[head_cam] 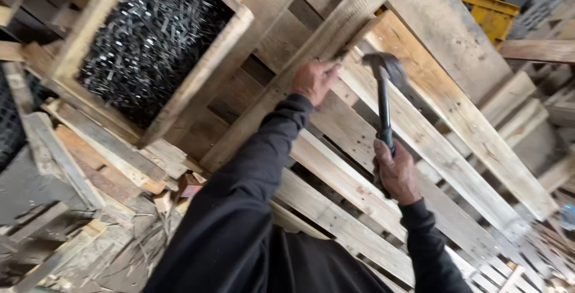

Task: The person repeatedly picks up nails from a wooden box and hammers them into a wooden pallet using a claw hammer. The person occasionally pauses to retrieve more nails from the box.

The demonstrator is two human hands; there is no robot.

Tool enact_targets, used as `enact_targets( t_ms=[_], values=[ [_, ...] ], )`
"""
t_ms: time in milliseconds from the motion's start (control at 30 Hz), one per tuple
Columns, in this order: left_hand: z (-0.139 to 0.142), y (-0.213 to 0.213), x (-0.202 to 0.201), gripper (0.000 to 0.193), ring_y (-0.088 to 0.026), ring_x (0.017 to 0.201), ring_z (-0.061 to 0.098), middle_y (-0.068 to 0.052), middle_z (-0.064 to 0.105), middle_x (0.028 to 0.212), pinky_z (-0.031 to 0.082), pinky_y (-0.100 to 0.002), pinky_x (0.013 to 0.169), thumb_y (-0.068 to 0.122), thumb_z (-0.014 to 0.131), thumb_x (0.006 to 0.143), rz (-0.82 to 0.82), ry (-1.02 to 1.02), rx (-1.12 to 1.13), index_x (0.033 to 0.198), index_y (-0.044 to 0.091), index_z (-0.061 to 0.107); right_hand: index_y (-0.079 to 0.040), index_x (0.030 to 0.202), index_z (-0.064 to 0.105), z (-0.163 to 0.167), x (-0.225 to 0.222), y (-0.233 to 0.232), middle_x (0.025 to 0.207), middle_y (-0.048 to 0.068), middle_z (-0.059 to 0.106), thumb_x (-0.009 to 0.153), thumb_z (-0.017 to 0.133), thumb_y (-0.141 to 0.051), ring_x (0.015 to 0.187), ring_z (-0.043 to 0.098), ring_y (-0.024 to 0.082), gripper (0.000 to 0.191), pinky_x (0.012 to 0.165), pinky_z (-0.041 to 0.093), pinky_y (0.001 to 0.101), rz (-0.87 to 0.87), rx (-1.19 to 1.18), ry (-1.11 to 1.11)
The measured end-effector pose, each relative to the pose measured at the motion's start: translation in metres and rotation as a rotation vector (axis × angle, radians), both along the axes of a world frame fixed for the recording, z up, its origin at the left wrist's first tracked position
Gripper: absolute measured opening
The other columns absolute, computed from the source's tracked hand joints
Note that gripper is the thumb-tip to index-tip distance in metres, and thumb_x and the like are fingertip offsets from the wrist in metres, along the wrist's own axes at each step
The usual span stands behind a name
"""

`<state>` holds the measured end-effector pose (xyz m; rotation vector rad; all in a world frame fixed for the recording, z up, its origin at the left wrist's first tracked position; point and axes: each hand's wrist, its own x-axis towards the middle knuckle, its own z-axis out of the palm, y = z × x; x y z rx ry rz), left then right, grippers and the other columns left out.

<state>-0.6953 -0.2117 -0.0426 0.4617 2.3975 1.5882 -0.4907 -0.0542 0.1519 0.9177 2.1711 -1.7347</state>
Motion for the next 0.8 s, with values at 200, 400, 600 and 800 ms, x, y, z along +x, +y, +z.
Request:
enact_targets(
  t_ms=[200, 400, 600, 800],
  values=[
    [0.004, 0.004, 0.019, 0.027, -0.035, 0.087, 0.070, -0.018, 0.074, 0.102, 0.056, -0.044, 0.074, 0.029, 0.065, 0.101, 0.124, 0.205, 0.115, 0.115, 0.008, 0.072, -0.002, 0.086, 0.064, 0.052, 0.015, 0.072, 0.069, 0.010, 0.060, 0.110, 0.038, -0.047, 0.056, 0.054, 0.018, 0.058, 0.051, 0.042, 0.0306, 0.034, 0.225, 0.856],
    [-0.011, 0.001, 0.020, 0.013, -0.036, 0.072, 0.064, -0.018, 0.064, 0.083, 0.053, -0.046, 0.066, 0.011, 0.063, 0.091, 0.287, -0.031, 0.182, 0.100, 0.004, 0.056, -0.001, 0.091, 0.062, 0.035, -0.021, 0.046, 0.067, 0.007, 0.058, 0.108, 0.046, -0.044, 0.053, 0.053, 0.017, 0.049, 0.049, 0.044, 0.0326, 0.113, 0.348, 1.077],
    [-0.014, 0.006, 0.019, 0.012, -0.037, 0.078, 0.061, -0.018, 0.063, 0.088, 0.048, -0.048, 0.068, 0.016, 0.056, 0.106, 0.395, 0.384, 0.023, 0.105, 0.004, 0.058, 0.000, 0.089, 0.061, 0.000, -0.005, -0.018, 0.064, 0.006, 0.058, 0.109, 0.046, -0.043, 0.051, 0.053, 0.016, 0.049, 0.049, 0.044, 0.0328, 0.098, 0.230, -0.030],
    [-0.006, -0.006, 0.003, 0.026, -0.018, 0.055, 0.049, -0.012, 0.062, 0.074, 0.039, -0.035, 0.049, 0.027, 0.058, 0.107, 0.467, -0.512, 0.588, 0.101, 0.002, 0.061, -0.010, 0.117, 0.051, 0.021, 0.003, 0.009, 0.077, 0.003, 0.055, 0.102, 0.057, -0.055, 0.058, 0.053, 0.015, 0.048, 0.055, 0.051, 0.0299, -0.061, -0.007, 0.933]
  ],
)
